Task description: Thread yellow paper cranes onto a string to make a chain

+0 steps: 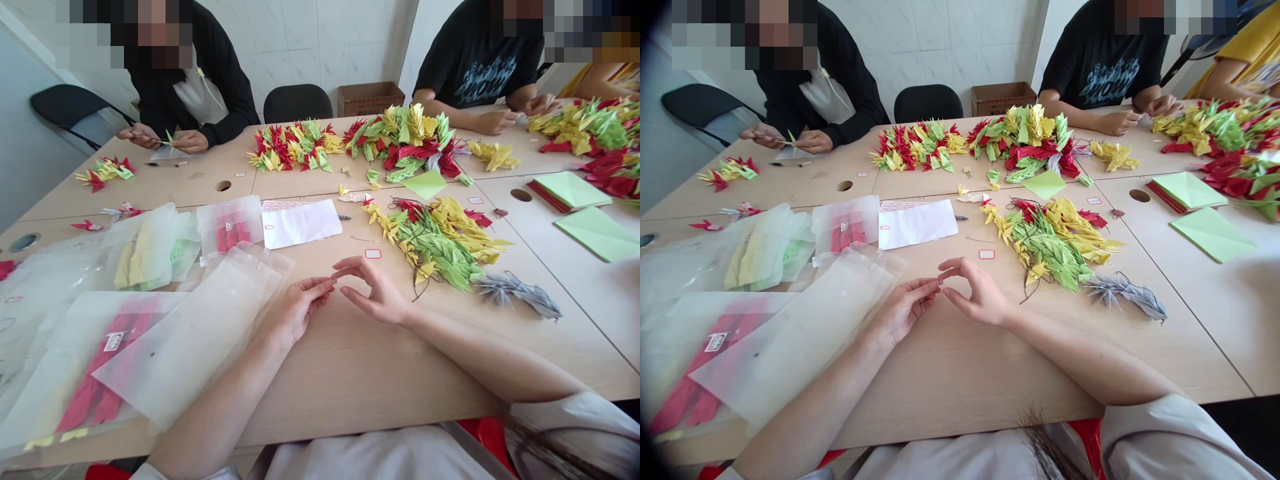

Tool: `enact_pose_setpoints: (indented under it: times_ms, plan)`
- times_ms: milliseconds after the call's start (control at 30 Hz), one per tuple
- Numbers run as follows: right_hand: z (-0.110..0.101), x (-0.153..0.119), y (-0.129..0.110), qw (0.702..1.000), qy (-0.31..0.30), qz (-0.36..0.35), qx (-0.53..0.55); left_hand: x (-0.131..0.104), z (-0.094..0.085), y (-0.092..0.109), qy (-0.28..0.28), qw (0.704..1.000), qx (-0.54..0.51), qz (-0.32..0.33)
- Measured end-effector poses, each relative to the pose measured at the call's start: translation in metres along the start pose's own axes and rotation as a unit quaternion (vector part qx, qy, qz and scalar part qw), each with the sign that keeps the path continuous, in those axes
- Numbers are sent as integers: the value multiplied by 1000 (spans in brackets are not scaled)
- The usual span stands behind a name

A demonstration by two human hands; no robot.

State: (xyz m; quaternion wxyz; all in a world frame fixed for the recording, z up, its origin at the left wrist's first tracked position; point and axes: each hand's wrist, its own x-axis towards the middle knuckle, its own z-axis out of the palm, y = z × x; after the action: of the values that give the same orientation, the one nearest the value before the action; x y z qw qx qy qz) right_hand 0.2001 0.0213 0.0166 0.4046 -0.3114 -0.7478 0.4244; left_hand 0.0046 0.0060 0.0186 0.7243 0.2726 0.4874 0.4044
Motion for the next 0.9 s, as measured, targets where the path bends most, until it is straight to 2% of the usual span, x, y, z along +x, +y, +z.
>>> enact_pose_setpoints:
  times_ms: [100, 200, 367, 467, 533, 600, 633, 700, 767, 800, 833, 900]
  plan:
    - [0, 1, 1, 1000, -1, 1, -17, -1, 0, 0, 9, 1000, 17, 6]
    - [0, 2, 2, 999, 24, 30, -36, -1, 2, -1, 25, 999, 39, 14]
    - [2, 5, 8, 995, 28, 93, 34, -2, 7, -4, 37, 987, 132, 79]
    - [4, 6, 10, 992, 36, 108, 50, -11, 11, 5, 33, 966, 225, 126]
    - [3, 6, 10, 991, 61, 108, 48, -26, 11, 20, 37, 936, 312, 155]
    - [2, 6, 10, 990, 82, 105, 50, -45, 3, 36, 51, 891, 414, 179]
    - [1, 5, 10, 989, 86, 106, 50, -55, -3, 44, 76, 856, 475, 191]
    - [-1, 4, 10, 990, 73, 112, 42, -75, -18, 51, 151, 748, 617, 190]
    - [0, 3, 9, 991, 44, 124, 24, -91, -35, 47, 220, 624, 740, 119]
    - [1, 3, 8, 991, 28, 131, 14, -96, -43, 41, 240, 574, 779, 74]
    - [2, 3, 7, 991, 13, 136, 6, -100, -50, 33, 243, 539, 806, 33]
    - [6, 4, 4, 990, -13, 139, -5, -104, -58, 17, 234, 498, 835, -3]
